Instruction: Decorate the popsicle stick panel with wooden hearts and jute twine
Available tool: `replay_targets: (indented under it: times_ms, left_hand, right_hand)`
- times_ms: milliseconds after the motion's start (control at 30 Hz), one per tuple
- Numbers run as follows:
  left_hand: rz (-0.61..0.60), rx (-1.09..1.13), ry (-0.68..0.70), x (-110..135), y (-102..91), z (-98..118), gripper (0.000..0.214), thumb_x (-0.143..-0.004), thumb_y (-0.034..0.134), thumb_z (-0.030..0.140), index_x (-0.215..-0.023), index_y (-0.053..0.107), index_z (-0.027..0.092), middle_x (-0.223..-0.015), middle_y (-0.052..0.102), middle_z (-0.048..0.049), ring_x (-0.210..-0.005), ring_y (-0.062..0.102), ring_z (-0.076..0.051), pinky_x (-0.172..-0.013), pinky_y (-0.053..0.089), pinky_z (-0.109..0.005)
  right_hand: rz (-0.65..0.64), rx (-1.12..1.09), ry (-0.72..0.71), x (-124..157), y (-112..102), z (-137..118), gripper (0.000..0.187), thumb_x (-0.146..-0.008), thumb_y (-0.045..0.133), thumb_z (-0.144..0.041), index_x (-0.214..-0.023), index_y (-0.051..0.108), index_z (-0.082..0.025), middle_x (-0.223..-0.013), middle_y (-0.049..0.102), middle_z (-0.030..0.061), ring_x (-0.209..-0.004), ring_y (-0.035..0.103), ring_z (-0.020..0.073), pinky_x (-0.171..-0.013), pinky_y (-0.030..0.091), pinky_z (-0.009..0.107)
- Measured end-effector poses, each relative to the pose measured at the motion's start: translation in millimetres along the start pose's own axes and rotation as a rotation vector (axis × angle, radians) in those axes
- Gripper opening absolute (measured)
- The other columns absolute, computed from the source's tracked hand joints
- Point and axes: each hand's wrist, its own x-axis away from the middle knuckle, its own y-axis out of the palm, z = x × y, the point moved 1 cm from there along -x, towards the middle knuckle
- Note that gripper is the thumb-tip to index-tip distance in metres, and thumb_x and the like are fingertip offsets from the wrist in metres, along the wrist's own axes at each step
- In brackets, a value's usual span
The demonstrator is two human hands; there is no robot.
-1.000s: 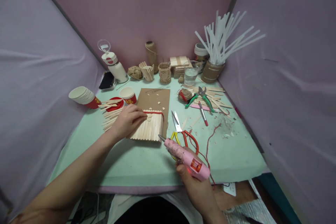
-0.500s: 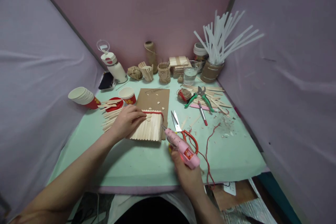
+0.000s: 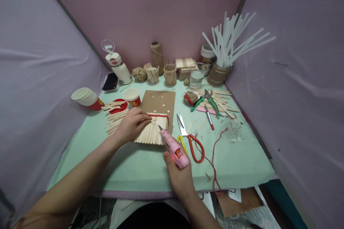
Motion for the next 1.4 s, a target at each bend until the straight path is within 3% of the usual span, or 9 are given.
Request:
replay_targets:
  times_ms: [200,567,1033,1233,1400]
  left_hand:
    - [-0.008,0.012,-0.013,-1,-0.1,1,0.016,-0.09,0.06,0.026,-0.085,0.073,0.019,-0.083,0.069,-0.0062,-0.081,0.058,-0.02,-0.075,0.045,-0.034]
    - [-0.027,0.031,-0.041,-4,-1.0,2,0.013,-0.088,0.063,0.023,-0.083,0.073,0.018,-0.082,0.069,-0.0062,-0.081,0.058,-0.02,-0.074,0.046,-0.034]
    - [-0.046,0.032,-0.034,-3,-3.7,2,0.013,-0.089,0.061,0.024,-0.087,0.072,0.018,-0.084,0.069,-0.0071,-0.082,0.059,-0.02,-0.075,0.047,-0.034]
    - [0.032,-0.044,0.078,7,-7.2,8,0.02,-0.094,0.052,0.023,-0.1,0.07,0.017,-0.093,0.068,-0.0094,-0.085,0.058,-0.02,-0.075,0.046,-0.035]
    - [0.015,-0.167,0.175,10,-9.1,9,0.019,-0.094,0.052,0.022,-0.098,0.071,0.019,-0.09,0.068,-0.0081,-0.084,0.055,-0.02,-0.074,0.043,-0.035]
  right_hand:
    - [-0.025,-0.111,0.123,0,0,-1,0.032,-0.079,0.063,-0.045,-0.094,0.075,-0.019,-0.064,0.068,0.0046,-0.079,0.069,0.0275,-0.066,0.058,0.035]
    - [-0.05,-0.128,0.098,1,0,0,0.032,-0.082,0.061,-0.046,-0.095,0.074,-0.019,-0.057,0.064,0.0031,-0.076,0.069,0.0273,-0.063,0.057,0.035]
    - [-0.073,-0.162,0.105,-2,-1,-7,0.043,-0.083,0.06,-0.044,-0.117,0.069,-0.019,-0.079,0.073,0.0075,-0.09,0.069,0.0297,-0.066,0.058,0.037]
    - [-0.085,-0.183,0.105,-2,0,-5,0.043,-0.083,0.061,-0.045,-0.118,0.069,-0.021,-0.089,0.074,0.0079,-0.094,0.069,0.0297,-0.069,0.058,0.037]
    - [-0.081,-0.173,0.12,-2,-1,-3,0.044,-0.084,0.06,-0.044,-0.119,0.068,-0.02,-0.089,0.074,0.0077,-0.093,0.069,0.0293,-0.07,0.059,0.038]
